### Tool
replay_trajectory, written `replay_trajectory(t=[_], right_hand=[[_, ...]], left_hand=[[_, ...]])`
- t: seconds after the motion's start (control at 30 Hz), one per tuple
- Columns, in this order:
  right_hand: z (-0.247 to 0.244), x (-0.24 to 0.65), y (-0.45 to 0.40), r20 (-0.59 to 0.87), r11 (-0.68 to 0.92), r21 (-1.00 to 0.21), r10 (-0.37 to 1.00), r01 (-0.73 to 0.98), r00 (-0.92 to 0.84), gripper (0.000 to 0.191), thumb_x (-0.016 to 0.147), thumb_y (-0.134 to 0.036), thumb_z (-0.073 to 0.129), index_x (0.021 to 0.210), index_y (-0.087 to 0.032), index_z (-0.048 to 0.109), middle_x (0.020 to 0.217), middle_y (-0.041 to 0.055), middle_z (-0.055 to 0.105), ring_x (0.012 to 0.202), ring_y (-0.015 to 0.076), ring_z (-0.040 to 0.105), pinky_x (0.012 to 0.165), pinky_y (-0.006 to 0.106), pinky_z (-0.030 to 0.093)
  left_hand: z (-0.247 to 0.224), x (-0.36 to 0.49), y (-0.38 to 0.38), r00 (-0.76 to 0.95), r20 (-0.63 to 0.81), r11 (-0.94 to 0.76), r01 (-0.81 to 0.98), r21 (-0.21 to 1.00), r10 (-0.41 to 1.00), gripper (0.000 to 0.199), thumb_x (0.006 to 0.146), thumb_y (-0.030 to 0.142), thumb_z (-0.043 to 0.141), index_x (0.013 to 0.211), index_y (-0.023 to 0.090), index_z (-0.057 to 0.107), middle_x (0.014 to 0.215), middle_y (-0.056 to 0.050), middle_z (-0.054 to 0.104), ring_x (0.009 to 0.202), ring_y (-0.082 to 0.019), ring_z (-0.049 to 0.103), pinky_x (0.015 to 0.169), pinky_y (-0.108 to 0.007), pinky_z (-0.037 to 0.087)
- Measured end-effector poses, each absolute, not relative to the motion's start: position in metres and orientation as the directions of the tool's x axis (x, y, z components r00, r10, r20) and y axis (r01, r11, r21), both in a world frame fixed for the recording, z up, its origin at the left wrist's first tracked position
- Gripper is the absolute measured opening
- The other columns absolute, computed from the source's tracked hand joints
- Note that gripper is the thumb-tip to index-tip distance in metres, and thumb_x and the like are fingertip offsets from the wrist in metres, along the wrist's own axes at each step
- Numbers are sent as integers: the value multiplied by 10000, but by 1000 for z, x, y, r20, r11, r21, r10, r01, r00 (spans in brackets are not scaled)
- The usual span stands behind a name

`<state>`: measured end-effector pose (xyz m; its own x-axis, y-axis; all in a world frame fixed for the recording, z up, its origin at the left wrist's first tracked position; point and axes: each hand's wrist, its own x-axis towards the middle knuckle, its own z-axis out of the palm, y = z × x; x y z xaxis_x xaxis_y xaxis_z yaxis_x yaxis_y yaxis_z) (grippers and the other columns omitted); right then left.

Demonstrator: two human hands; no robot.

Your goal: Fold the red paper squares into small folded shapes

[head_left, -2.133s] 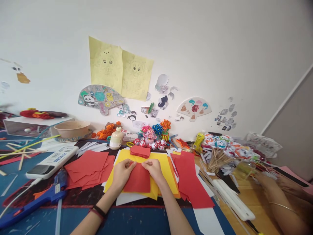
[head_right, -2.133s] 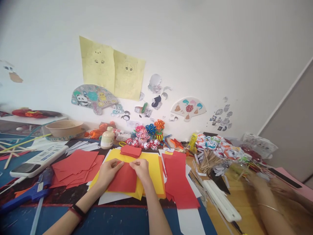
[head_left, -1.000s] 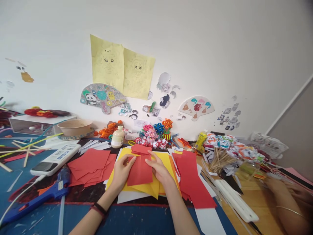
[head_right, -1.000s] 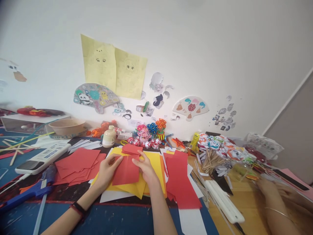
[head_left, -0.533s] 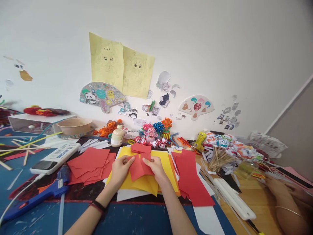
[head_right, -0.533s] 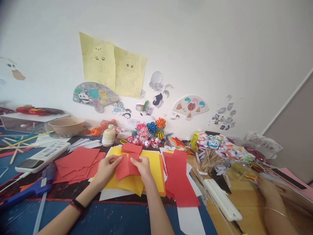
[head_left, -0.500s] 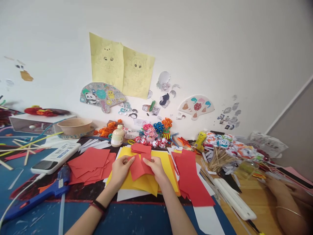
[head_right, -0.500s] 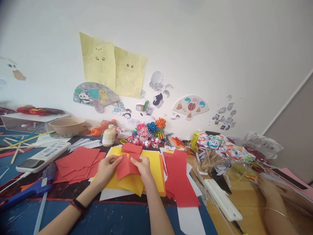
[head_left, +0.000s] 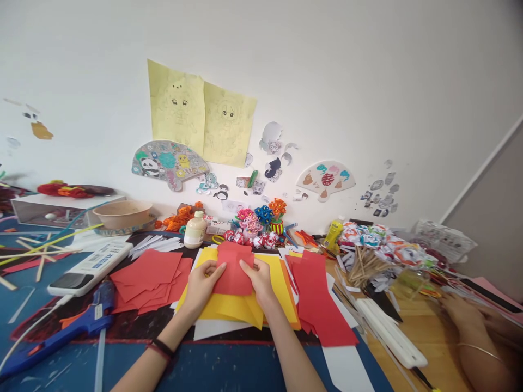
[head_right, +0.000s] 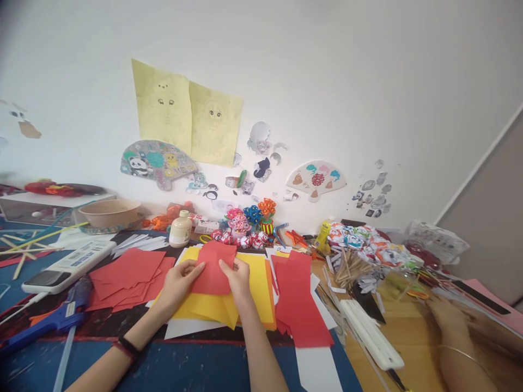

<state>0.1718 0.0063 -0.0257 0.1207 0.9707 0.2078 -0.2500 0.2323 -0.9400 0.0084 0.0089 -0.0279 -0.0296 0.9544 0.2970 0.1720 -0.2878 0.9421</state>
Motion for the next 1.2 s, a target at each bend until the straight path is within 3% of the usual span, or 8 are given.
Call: replay_trajectory(t=[0.17,0.37,0.47,0.63,0.9,1.2], right_hand=[[-24,172,4,164,148,-921,986,-359,-16,425,699,-410,739,1013,-128,696,983,125,717,844,257,674,768,365,510],[-28,172,5,139,115,-950,988,-290,-64,402,653,-400,776,930,-113,722,920,116,728,821,255,672,763,361,500],[-28,170,4,130,104,-956,988,-275,-79,390,649,-403,778,909,-117,727,914,112,728,807,249,671,752,357,500],[-27,171,3,125,96,-939,990,-331,-68,382,646,-402,779,886,-109,730,877,113,729,783,246,671,760,364,502],[-34,166,7,98,94,-912,995,-400,11,344,606,-365,797,829,-108,741,862,110,736,757,249,679,763,364,516],[-40,154,11,104,153,-931,982,-332,159,336,580,-380,790,786,-118,749,816,82,735,730,248,662,688,340,520]], left_hand=[[-31,6,12,-41,356,-335,253,907,933,423,751,554,567,744,142,664,681,-25,662,638,-162,564,565,-219,399],[-26,8,9,-12,315,-309,166,937,949,451,738,575,565,803,141,670,722,-36,680,650,-177,567,554,-229,403],[-21,9,7,-45,356,-326,308,894,933,446,740,586,547,691,152,636,597,-3,618,572,-159,509,506,-226,347],[-20,9,4,-115,415,-296,533,792,902,461,773,576,507,556,170,514,505,37,486,536,-121,424,503,-215,287],[-31,13,8,-151,357,-254,462,850,922,471,762,595,501,544,179,478,490,41,406,521,-117,365,487,-215,261],[-34,13,6,-196,345,-225,459,859,918,480,775,599,501,548,195,376,487,58,342,520,-114,350,497,-218,252]])
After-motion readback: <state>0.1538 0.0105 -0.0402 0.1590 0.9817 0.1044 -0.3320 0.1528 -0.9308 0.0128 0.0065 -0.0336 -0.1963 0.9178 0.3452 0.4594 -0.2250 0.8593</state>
